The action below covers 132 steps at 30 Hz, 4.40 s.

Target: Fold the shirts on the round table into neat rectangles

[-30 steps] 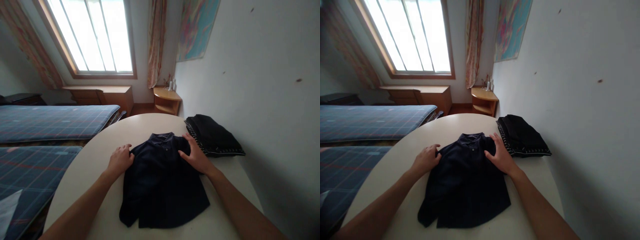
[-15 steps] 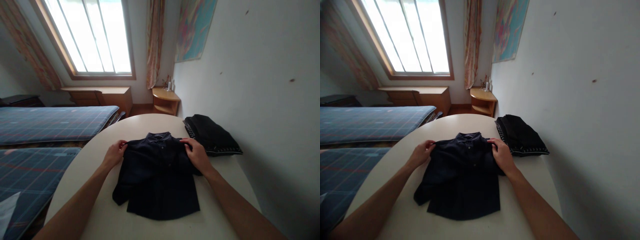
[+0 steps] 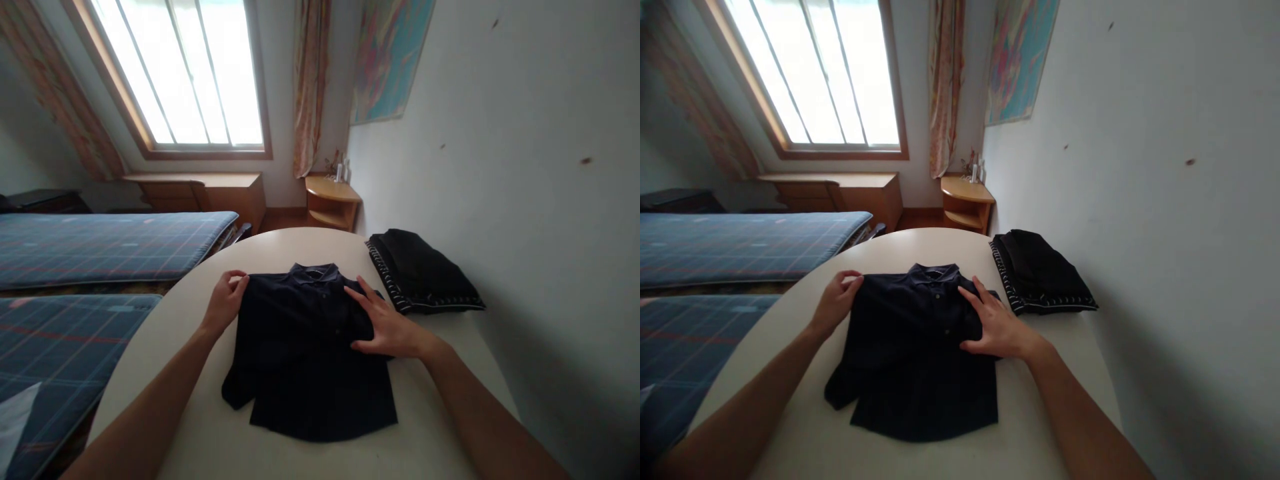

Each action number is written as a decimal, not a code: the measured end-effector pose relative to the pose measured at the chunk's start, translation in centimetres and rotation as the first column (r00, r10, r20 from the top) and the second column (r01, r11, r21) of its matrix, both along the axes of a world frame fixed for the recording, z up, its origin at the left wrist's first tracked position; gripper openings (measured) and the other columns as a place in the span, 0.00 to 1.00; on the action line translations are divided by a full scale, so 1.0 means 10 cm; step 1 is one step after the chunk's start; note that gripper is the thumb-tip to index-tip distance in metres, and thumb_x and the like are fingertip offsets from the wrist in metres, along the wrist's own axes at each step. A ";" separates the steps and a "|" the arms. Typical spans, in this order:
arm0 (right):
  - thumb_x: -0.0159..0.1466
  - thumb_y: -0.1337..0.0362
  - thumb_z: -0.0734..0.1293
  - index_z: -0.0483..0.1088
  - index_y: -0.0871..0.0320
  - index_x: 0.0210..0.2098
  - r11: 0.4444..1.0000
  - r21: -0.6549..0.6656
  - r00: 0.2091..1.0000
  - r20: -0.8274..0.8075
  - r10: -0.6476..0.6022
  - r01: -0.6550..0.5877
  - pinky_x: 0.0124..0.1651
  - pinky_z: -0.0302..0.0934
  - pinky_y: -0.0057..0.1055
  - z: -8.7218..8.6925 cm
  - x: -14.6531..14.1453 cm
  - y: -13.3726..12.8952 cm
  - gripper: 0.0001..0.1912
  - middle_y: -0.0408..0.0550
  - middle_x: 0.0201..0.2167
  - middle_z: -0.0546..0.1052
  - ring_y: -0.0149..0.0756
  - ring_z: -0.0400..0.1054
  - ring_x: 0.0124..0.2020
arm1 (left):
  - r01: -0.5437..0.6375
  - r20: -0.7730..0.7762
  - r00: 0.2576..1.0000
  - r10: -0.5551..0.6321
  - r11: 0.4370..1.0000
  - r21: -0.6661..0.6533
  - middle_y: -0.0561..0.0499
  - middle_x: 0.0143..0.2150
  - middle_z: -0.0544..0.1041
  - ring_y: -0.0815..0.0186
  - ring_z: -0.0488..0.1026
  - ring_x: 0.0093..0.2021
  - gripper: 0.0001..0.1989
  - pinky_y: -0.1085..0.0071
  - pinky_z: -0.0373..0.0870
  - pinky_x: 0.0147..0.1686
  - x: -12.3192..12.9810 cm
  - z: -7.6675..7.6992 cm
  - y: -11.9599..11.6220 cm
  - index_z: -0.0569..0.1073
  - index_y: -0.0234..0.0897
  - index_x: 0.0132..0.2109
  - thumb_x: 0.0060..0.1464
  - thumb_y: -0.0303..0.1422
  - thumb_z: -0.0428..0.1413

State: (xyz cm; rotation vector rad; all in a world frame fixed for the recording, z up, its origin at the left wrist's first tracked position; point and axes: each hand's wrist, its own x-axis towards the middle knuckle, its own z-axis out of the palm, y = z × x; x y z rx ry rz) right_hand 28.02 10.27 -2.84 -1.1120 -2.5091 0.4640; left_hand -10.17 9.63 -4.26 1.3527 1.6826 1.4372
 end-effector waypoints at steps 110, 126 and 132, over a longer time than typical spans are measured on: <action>0.71 0.65 0.62 0.66 0.60 0.53 0.951 0.186 0.961 0.075 -0.264 0.247 0.49 0.65 0.37 -0.24 -0.32 0.08 0.13 0.54 0.45 0.78 0.43 0.74 0.46 | 0.331 -0.657 0.709 -0.256 0.944 -0.011 0.39 0.72 0.56 0.51 0.59 0.69 0.28 0.51 0.57 0.68 0.00 -0.37 -0.01 0.62 0.34 0.65 0.58 0.35 0.52; 0.71 0.70 0.60 0.68 0.56 0.39 0.953 0.304 0.999 0.044 -0.026 0.012 0.50 0.64 0.38 0.01 -0.42 -0.11 0.06 0.51 0.45 0.78 0.40 0.72 0.45 | 0.068 -0.523 0.832 0.188 0.900 0.431 0.46 0.46 0.80 0.58 0.75 0.49 0.07 0.59 0.70 0.54 0.13 0.10 -0.14 0.74 0.38 0.42 0.59 0.32 0.52; 0.73 0.60 0.57 0.66 0.54 0.44 0.912 0.251 0.918 -0.317 -0.239 0.324 0.47 0.66 0.38 0.20 -0.18 -0.06 0.09 0.50 0.41 0.80 0.43 0.75 0.42 | -0.115 -0.353 0.908 0.224 0.946 0.304 0.47 0.43 0.81 0.59 0.78 0.42 0.11 0.63 0.75 0.45 0.08 0.13 -0.11 0.76 0.37 0.42 0.55 0.34 0.53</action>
